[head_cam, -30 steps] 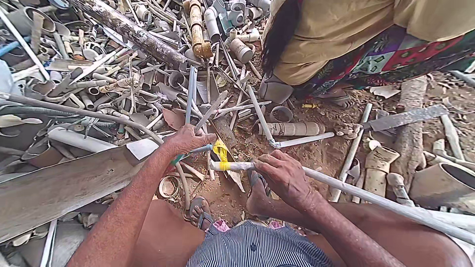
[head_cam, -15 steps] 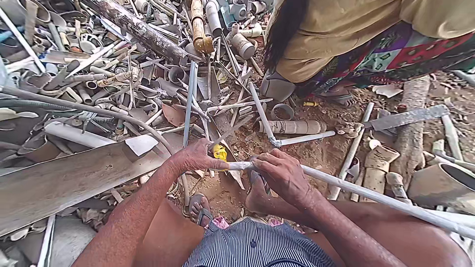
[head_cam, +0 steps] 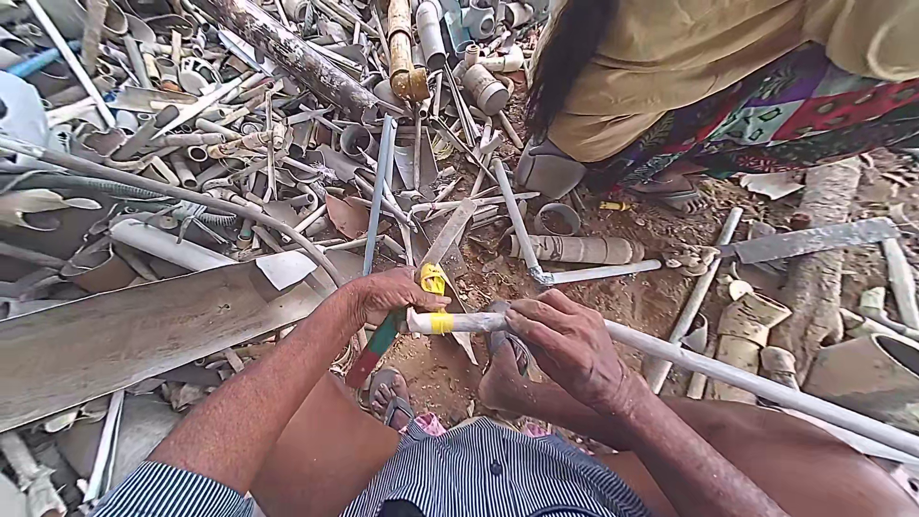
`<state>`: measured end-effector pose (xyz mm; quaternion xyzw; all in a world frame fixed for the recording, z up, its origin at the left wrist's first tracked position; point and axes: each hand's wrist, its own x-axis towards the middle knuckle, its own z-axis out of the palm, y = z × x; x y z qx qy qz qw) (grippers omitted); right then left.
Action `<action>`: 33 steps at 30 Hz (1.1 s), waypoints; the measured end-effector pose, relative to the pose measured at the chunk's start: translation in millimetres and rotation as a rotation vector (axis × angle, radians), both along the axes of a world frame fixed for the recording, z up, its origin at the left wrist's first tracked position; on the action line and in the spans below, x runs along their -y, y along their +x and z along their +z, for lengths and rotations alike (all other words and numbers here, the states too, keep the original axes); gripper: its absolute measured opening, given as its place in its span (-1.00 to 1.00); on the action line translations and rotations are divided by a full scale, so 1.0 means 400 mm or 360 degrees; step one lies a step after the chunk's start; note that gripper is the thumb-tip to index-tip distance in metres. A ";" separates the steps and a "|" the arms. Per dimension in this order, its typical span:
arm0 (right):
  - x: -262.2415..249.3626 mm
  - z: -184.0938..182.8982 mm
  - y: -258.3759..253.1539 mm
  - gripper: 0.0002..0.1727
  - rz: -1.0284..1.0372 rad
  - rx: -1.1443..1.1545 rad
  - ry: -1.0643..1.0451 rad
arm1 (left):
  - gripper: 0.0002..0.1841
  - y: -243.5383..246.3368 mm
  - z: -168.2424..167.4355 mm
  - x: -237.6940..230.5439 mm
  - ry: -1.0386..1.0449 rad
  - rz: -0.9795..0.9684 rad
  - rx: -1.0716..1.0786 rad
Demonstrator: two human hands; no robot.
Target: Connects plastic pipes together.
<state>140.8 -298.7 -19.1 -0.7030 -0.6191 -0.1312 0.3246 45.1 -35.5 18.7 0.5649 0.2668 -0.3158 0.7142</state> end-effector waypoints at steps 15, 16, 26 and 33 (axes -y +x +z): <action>-0.013 -0.033 0.057 -0.80 -0.0573 0.0080 -0.0131 | -0.70 -0.080 -0.061 0.241 -0.0278 0.1299 0.0262; -0.013 -0.035 0.059 -0.80 -0.0575 0.0068 -0.0143 | -0.71 -0.085 -0.063 0.248 -0.0204 0.1273 0.0316; -0.008 -0.021 0.068 -0.84 -0.0540 -0.0001 -0.0238 | -0.57 -0.134 -0.137 0.131 0.1846 0.0192 0.0427; -0.011 -0.004 0.095 -0.75 -0.0323 -0.0231 -0.0368 | -0.76 -0.100 -0.233 0.041 0.2224 0.1072 0.1668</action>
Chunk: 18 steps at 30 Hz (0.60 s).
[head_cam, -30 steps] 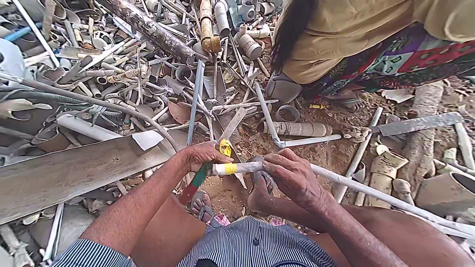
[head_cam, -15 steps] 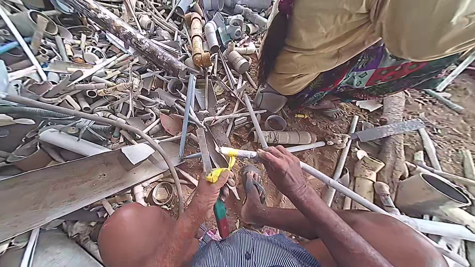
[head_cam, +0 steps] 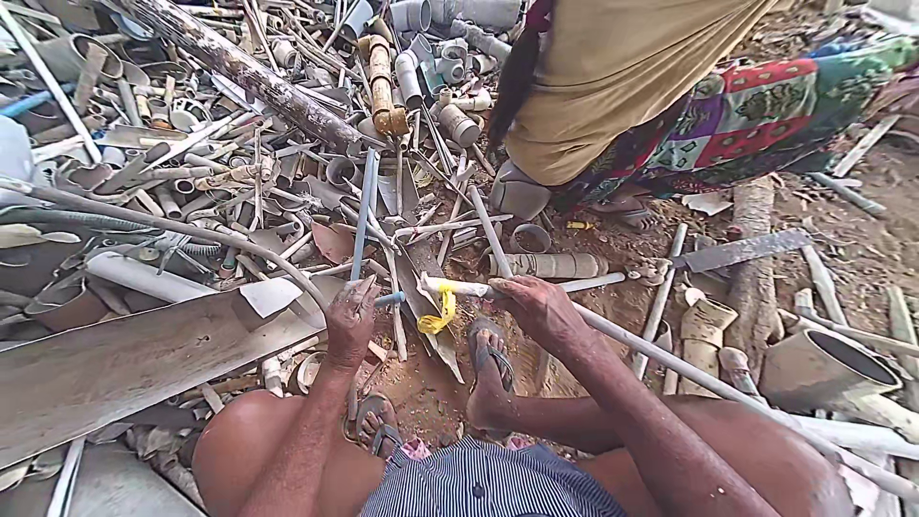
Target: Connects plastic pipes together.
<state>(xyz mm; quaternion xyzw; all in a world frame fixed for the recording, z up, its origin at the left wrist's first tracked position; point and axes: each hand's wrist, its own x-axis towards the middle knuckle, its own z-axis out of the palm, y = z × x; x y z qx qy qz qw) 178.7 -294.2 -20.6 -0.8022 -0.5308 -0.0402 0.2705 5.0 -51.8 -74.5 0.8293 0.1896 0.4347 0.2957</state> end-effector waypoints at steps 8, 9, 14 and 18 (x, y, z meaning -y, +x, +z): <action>-0.001 0.033 -0.010 -0.70 0.0022 -0.0249 -0.0448 | -0.59 0.071 0.081 0.038 0.0594 -0.0485 -0.0309; -0.001 0.035 -0.013 -0.71 0.0039 -0.0284 -0.0428 | -0.59 0.079 0.092 0.045 0.0602 -0.0556 -0.0365; 0.009 0.057 -0.017 -0.68 0.0063 -0.0582 -0.0452 | -0.82 0.104 0.156 0.062 0.0624 -0.0826 -0.0634; 0.011 0.052 -0.015 -0.67 0.0075 -0.0693 -0.0564 | -0.82 0.120 0.219 0.061 0.0488 -0.0982 -0.1020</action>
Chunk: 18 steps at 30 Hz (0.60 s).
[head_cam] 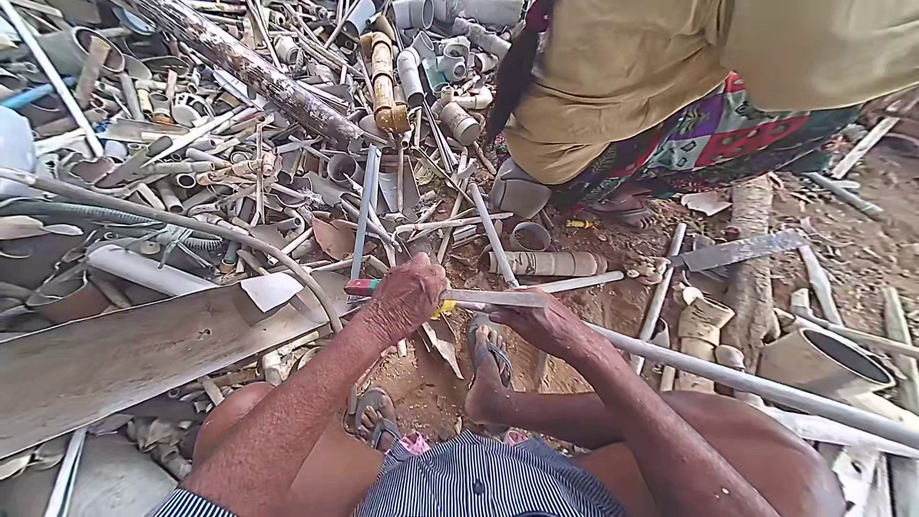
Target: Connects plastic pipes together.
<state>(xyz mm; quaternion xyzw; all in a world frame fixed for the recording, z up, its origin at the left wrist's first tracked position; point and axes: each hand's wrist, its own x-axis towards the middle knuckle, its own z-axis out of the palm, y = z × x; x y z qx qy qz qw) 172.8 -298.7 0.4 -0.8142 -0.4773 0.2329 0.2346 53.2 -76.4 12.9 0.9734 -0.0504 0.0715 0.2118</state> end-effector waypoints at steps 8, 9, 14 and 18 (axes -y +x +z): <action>0.001 0.007 -0.007 -0.69 0.0093 0.0081 0.0076 | -0.81 0.089 0.081 -0.022 -0.0320 0.0368 -0.1004; 0.001 0.009 -0.014 -0.71 0.0087 0.0165 0.0113 | -0.82 0.103 0.081 -0.027 -0.0308 0.0371 -0.1075; 0.016 -0.016 -0.028 -0.86 0.0112 0.0613 0.0562 | -0.83 0.135 0.038 -0.064 -0.0754 0.0525 -0.1400; 0.020 -0.030 -0.022 -0.88 0.0061 0.0728 0.0750 | -0.83 0.101 -0.001 -0.072 -0.1364 0.0809 -0.1475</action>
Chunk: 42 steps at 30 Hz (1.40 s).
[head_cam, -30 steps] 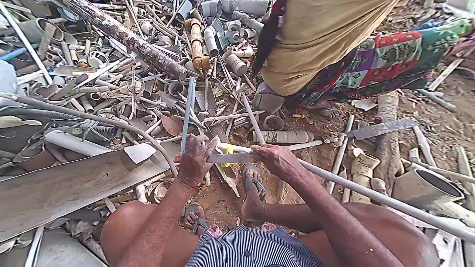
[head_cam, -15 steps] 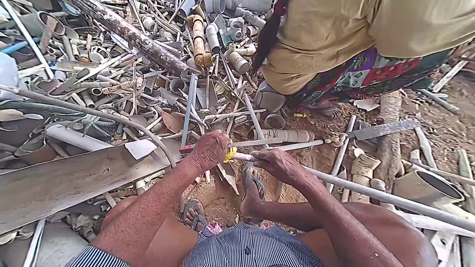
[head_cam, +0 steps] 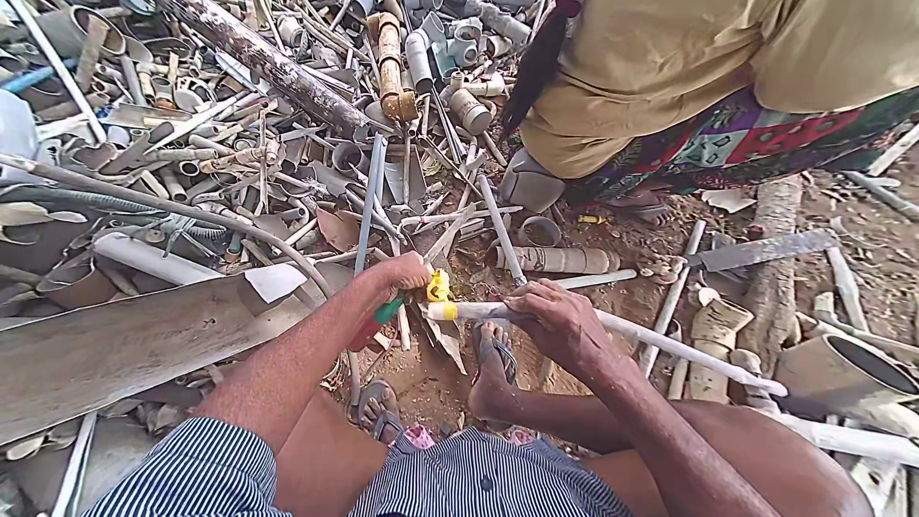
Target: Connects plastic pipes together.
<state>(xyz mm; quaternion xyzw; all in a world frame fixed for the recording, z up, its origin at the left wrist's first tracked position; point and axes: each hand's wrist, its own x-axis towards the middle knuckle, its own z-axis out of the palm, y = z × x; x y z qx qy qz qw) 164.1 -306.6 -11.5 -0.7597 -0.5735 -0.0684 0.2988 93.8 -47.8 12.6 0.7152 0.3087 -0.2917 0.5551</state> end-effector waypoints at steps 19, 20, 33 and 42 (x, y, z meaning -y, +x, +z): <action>-0.025 -0.008 -0.005 -0.61 -0.0438 -0.0080 -0.0203 | -0.66 -0.164 -0.197 0.121 -0.1363 0.0983 0.0475; -0.025 -0.005 -0.003 -0.62 -0.0439 -0.0071 -0.0190 | -0.71 -0.176 -0.212 0.113 -0.1330 0.0838 0.0505; -0.021 0.007 0.001 -0.60 -0.0442 0.0049 -0.0063 | -0.82 -0.110 -0.153 0.108 -0.0544 0.1421 0.1465; -0.031 0.012 -0.031 -0.58 -0.0490 -0.0037 -0.0280 | -0.80 -0.075 -0.071 0.228 -0.0564 0.1390 0.1354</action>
